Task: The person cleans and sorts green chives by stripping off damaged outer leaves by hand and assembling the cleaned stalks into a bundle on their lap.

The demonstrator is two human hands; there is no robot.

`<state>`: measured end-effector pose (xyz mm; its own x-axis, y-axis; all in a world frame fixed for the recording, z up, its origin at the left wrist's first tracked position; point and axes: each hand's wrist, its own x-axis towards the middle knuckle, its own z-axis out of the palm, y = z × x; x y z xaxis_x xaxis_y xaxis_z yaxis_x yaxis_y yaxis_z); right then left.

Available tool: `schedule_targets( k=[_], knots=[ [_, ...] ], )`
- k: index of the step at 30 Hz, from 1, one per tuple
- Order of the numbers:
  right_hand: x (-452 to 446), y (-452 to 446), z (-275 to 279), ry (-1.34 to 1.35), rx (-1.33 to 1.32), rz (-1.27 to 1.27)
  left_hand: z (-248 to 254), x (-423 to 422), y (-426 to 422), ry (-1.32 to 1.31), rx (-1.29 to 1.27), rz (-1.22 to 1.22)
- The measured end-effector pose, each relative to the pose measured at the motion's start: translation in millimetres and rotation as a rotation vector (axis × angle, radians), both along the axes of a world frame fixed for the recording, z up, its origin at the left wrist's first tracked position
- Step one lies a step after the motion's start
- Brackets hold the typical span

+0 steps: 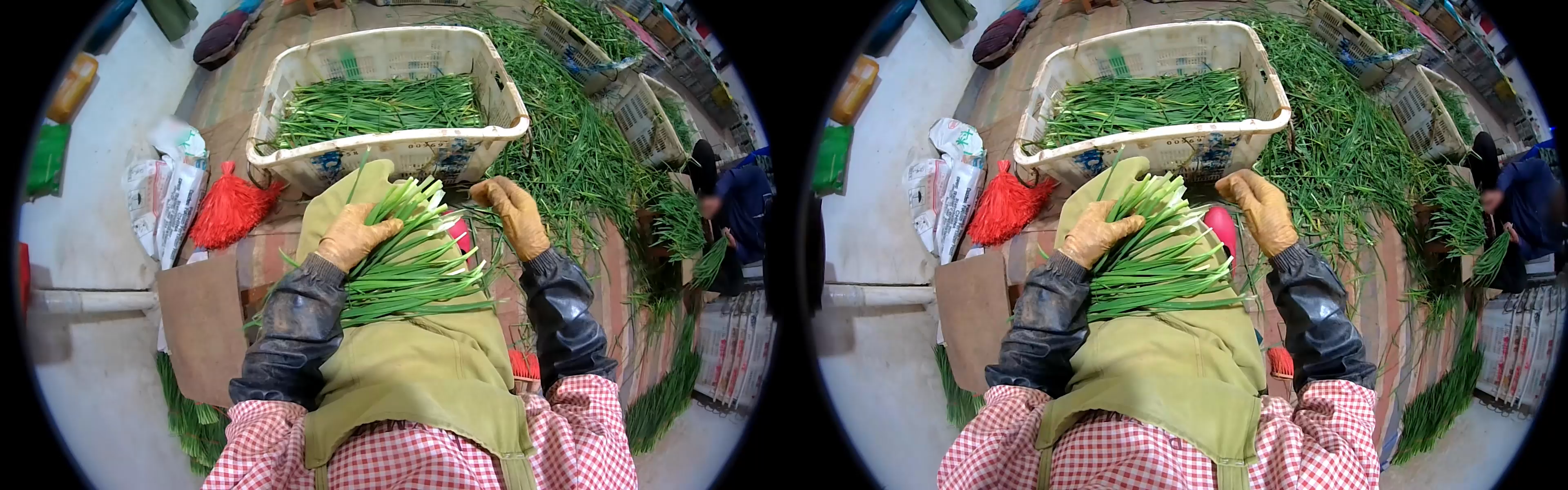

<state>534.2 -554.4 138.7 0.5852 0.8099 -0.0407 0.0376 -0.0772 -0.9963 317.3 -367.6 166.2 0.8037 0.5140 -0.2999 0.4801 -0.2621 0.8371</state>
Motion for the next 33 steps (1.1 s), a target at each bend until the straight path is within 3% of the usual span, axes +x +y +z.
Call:
schedule_targets(
  k=[1,6,7,10,12,15,16,17,18,19,21,25,27,29,31,33],
  knots=[
    [-5.4,1.0,5.1,-0.033,0.014,0.036,0.6,0.8,0.0,-0.060,-0.136,0.003],
    [-24.9,16.1,4.2,-0.262,0.012,0.206,0.6,-0.7,-0.4,-0.047,-0.177,0.013],
    [-30.4,17.8,4.4,-0.155,-0.057,0.196,2.1,-0.7,-0.9,-0.027,-0.180,0.010],
    [-36.8,14.6,20.9,-0.262,-0.055,0.206,-6.1,-6.6,-1.6,-0.127,-0.358,0.058],
    [-42.5,3.4,38.7,-0.096,-0.081,0.292,-3.3,-8.6,-0.2,-0.135,-0.403,0.040],
    [-39.0,-11.1,22.0,-0.019,-0.016,0.277,-3.0,-9.9,2.6,-0.121,-0.505,0.010],
    [-34.5,-13.6,22.7,-0.456,0.010,0.215,-6.0,-11.9,6.4,-0.180,-0.532,0.048],
    [-32.0,-17.5,39.6,-0.460,0.010,0.213,-0.3,-9.9,7.5,-0.242,-0.557,0.089],
    [-30.2,-26.0,62.1,-0.195,0.040,0.192,6.9,-10.6,8.4,-0.316,-0.431,0.113],
    [-31.7,-32.6,74.3,0.074,0.065,0.165,17.7,-12.5,7.5,-0.283,-0.498,0.235],
    [-20.1,-29.3,57.8,-0.316,-0.205,-0.084,15.2,-17.2,22.8,-0.311,-0.395,0.201],
    [-8.0,-34.8,73.5,-0.153,-0.128,-0.150,58.0,-24.5,28.2,-0.328,-0.118,0.253],
    [2.4,-31.4,79.2,-0.234,-0.293,-0.225,72.2,-25.5,27.1,-0.448,-0.125,0.265],
    [-6.6,-25.6,98.0,-0.057,-0.064,-0.166,99.8,-13.8,3.5,-0.512,-0.165,0.264],
    [-22.3,-18.0,123.8,-0.044,-0.051,-0.104,120.2,-0.7,-19.4,-0.543,-0.109,0.064],
    [-35.2,-9.7,144.2,-0.099,-0.047,-0.028,130.5,15.4,-38.4,-0.437,0.128,-0.224]
  ],
)
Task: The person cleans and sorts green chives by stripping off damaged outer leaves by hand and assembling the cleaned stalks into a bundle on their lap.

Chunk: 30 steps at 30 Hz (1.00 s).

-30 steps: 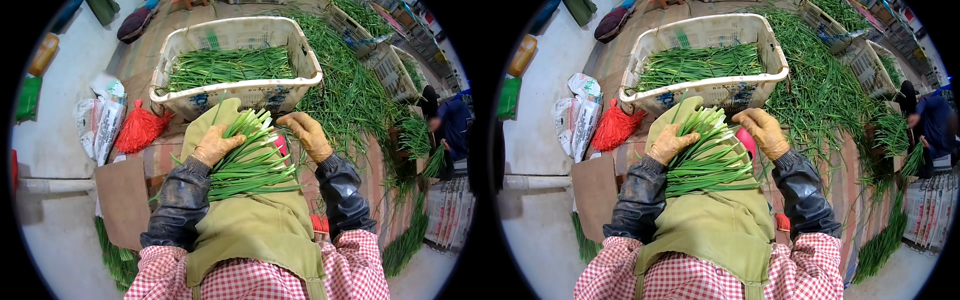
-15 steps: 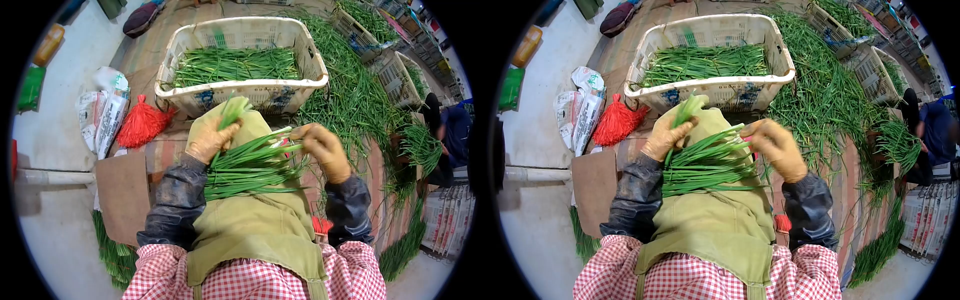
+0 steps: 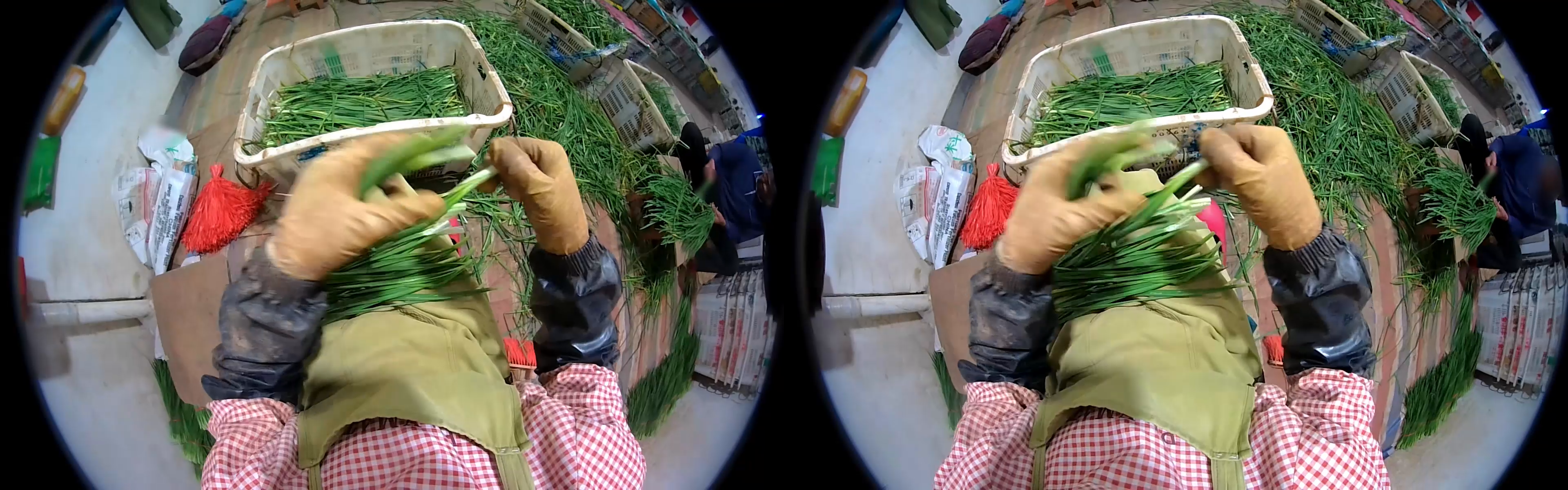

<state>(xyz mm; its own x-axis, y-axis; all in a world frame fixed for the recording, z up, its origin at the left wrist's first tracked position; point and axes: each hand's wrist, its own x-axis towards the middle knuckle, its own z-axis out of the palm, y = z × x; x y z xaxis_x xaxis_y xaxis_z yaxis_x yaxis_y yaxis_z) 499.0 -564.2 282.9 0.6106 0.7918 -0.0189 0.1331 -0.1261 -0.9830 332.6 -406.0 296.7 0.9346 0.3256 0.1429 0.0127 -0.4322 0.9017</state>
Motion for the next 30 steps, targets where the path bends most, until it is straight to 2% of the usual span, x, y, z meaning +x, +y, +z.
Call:
schedule_targets(
  k=[1,2,4,6,8,10,11,12,14,16,17,20,22,23,24,26,27,29,30],
  knots=[
    [-2.7,2.2,4.1,0.070,0.050,0.058,-5.8,5.5,-8.8,0.043,0.141,0.021],
    [-3.8,2.9,6.2,0.141,0.099,0.119,-0.9,13.8,-8.7,0.229,0.236,-0.057],
    [8.2,2.7,-12.9,0.123,0.178,0.129,-21.3,17.6,-7.0,0.162,0.019,-0.007],
    [24.2,-9.2,-52.9,0.102,0.250,0.138,-19.3,13.7,4.9,0.142,0.047,0.022],
    [35.7,-27.1,-101.0,0.043,-0.101,0.098,-31.9,7.6,18.3,-0.027,-0.307,-0.028],
    [15.6,-35.8,-118.0,-0.145,-0.433,0.168,-22.8,4.5,29.2,0.016,-0.307,0.026],
    [11.2,-40.0,-139.1,0.035,-0.320,0.272,-13.2,2.5,25.2,0.004,-0.456,0.049],
    [8.5,-44.9,-156.6,0.213,-0.203,0.372,-17.5,2.7,30.4,-0.059,-0.412,0.014],
    [2.5,-44.5,-146.4,0.279,-0.220,0.314,-10.6,-0.8,24.4,0.013,-0.654,0.051],
    [5.6,-43.2,-135.7,0.086,-0.146,0.187,-4.8,-0.2,24.9,0.170,-0.542,-0.028],
    [5.2,-43.0,-120.8,0.120,-0.092,0.162,-4.9,3.2,16.1,0.182,-0.548,-0.047],
    [-1.1,-37.4,-85.7,0.113,0.026,0.113,-36.1,15.5,-2.1,0.123,-0.213,-0.178],
    [-8.1,-32.4,-66.3,0.156,0.104,0.127,-45.8,23.2,-15.0,0.218,-0.112,-0.273],
    [-8.3,-31.1,-63.9,0.139,0.143,0.149,-36.2,23.0,-21.8,0.396,-0.385,-0.239],
    [-7.4,-30.2,-63.0,0.122,0.183,0.170,-38.9,24.0,-20.0,0.395,-0.385,-0.241],
    [-1.5,-34.8,-72.8,0.094,0.178,0.179,-53.3,26.2,-10.2,0.303,-0.151,-0.137],
    [-0.8,-39.2,-82.8,0.004,0.122,0.146,-66.1,24.2,-5.2,0.201,-0.262,-0.124],
    [0.2,-47.7,-97.5,-0.170,-0.006,0.158,-59.7,19.2,6.1,0.233,-0.267,-0.106],
    [-2.1,-51.3,-104.5,-0.165,-0.006,0.161,-54.7,15.9,9.9,0.267,-0.272,-0.101]
  ],
)
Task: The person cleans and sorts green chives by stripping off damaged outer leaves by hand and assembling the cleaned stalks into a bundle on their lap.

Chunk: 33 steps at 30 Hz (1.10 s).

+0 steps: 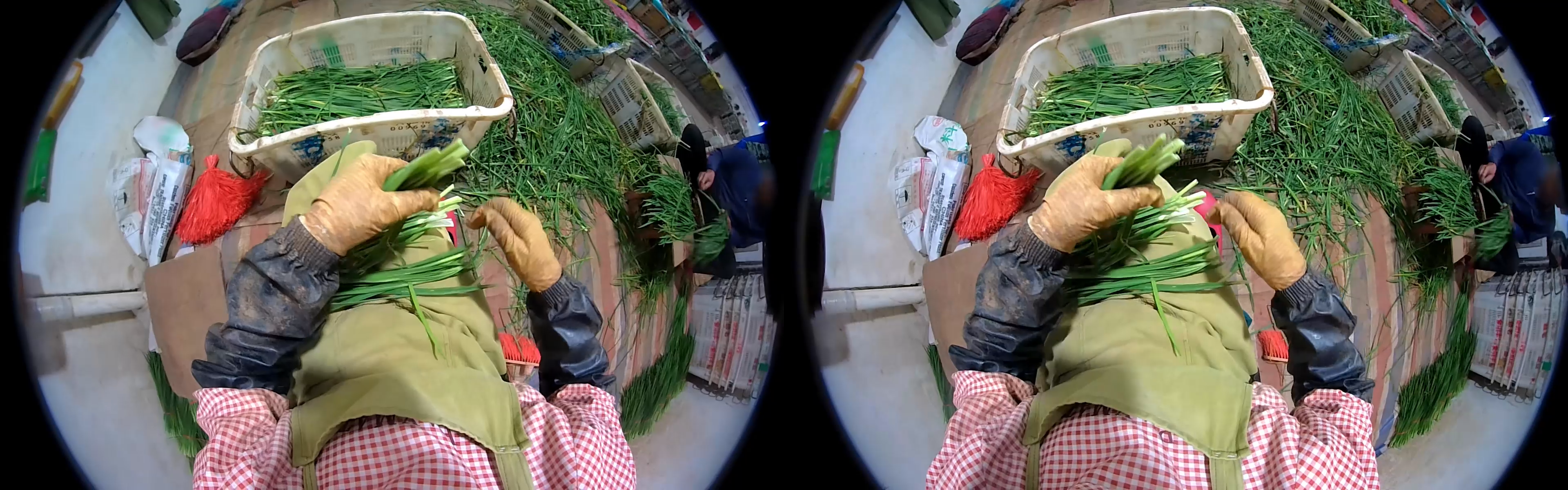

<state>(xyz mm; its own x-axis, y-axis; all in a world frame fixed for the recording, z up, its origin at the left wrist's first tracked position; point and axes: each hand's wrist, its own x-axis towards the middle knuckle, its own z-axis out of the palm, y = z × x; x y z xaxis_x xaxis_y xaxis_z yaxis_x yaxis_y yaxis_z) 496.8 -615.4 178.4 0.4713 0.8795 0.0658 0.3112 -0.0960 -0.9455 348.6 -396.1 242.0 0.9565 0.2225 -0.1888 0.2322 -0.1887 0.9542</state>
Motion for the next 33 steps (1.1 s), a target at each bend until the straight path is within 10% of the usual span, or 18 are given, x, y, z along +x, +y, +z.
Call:
schedule_targets(
  k=[12,22,24,26,30,33],
  knots=[
    [-15.8,-10.9,-21.1,-0.340,-0.224,0.154,-3.8,1.1,2.1,-0.012,-0.131,-0.039],
    [-0.3,-3.1,-17.2,0.456,-0.034,-0.233,-1.1,-3.8,-18.4,0.097,-0.193,-0.108],
    [-2.7,0.0,-5.3,0.467,0.073,-0.220,-10.4,2.2,-28.3,-0.090,0.351,-0.125],
    [-10.7,4.2,6.6,0.485,0.115,-0.202,-8.3,7.0,-35.6,0.075,0.369,-0.143],
    [-6.5,-4.7,2.6,0.235,0.133,-0.164,-22.3,6.6,-26.2,0.085,0.430,-0.155],
    [-3.4,-22.4,-16.5,-0.094,-0.418,-0.119,-19.3,0.9,-8.1,-0.075,0.209,0.022]
  ],
)
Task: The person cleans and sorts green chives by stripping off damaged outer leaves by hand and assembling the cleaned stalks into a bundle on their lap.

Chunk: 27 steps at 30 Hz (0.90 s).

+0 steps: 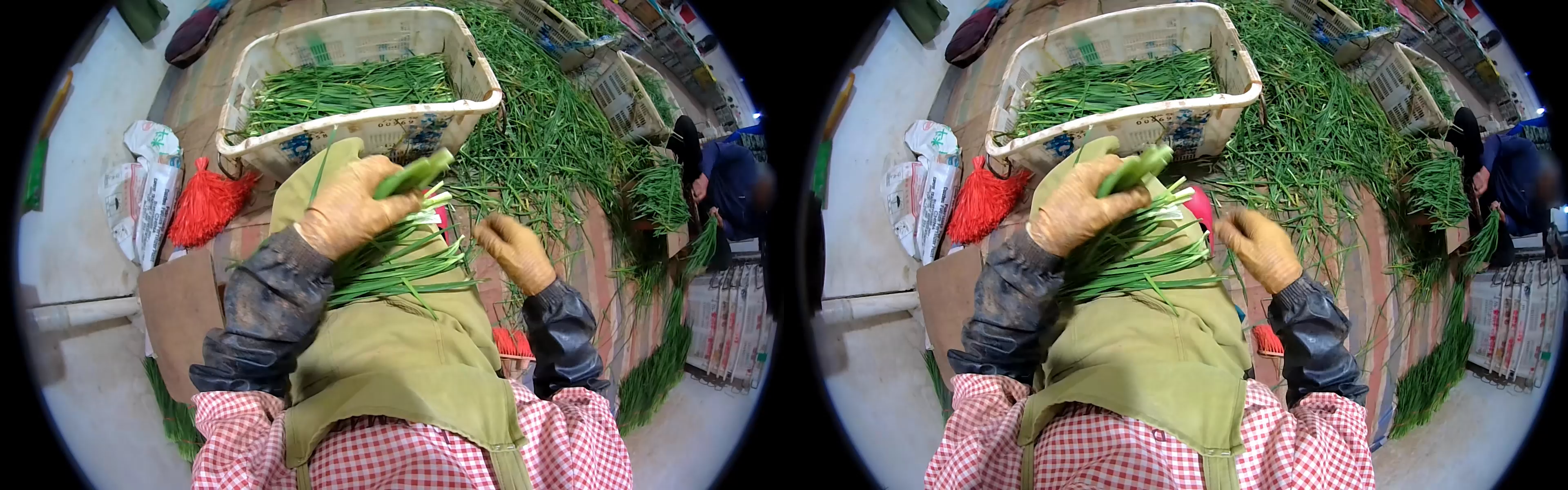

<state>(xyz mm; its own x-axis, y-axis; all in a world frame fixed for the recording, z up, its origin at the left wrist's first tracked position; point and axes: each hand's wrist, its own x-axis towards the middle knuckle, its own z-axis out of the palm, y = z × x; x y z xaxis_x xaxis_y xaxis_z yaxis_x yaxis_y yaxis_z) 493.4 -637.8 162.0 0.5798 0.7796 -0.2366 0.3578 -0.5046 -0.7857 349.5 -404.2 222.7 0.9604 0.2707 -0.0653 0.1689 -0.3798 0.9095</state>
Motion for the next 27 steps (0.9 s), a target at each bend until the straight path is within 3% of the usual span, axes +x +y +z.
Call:
schedule_targets(
  k=[1,3,7,9,10,11,13,15,17,19,23,25,27],
  knots=[
    [-5.1,-3.6,-8.6,0.002,-0.001,0.003,4.7,-2.6,8.0,0.049,-0.064,0.010],
    [-12.7,-10.6,-32.7,0.589,0.085,0.026,3.3,-3.5,12.0,0.009,-0.287,0.020],
    [-14.8,-14.1,-22.4,0.455,0.317,-0.129,24.1,-7.8,0.7,0.232,-0.493,0.043],
    [-14.4,-12.4,0.2,0.480,0.365,-0.144,19.9,-7.4,-6.5,0.212,-0.444,-0.019],
    [-14.6,-12.0,8.5,0.492,0.330,-0.182,22.4,-6.6,-12.7,0.222,-0.358,-0.056],
    [-15.7,-10.9,17.1,0.505,0.295,-0.219,9.0,-4.3,-18.6,0.053,-0.230,-0.117],
    [-23.4,-4.7,31.6,0.480,0.323,-0.222,0.4,-4.5,-30.8,0.061,-0.033,-0.182],
    [-28.1,0.9,37.7,0.652,0.370,-0.278,2.4,-2.0,-45.5,0.117,0.259,-0.173],
    [-30.6,6.6,32.8,0.690,0.452,-0.277,-6.2,-1.8,-54.0,0.052,0.321,-0.149],
    [-35.3,12.4,36.3,0.810,0.509,-0.344,-10.8,-0.4,-56.7,0.056,0.312,-0.126],
    [-23.9,14.6,37.1,0.910,0.495,-0.198,-3.2,1.2,-50.3,0.160,0.245,-0.071],
    [-30.1,22.7,41.9,0.925,0.543,-0.276,-9.5,1.9,-43.6,0.153,0.201,-0.052],
    [-27.8,21.2,42.5,0.958,0.530,-0.196,-11.8,3.5,-37.6,0.093,0.088,-0.049]
  ],
)
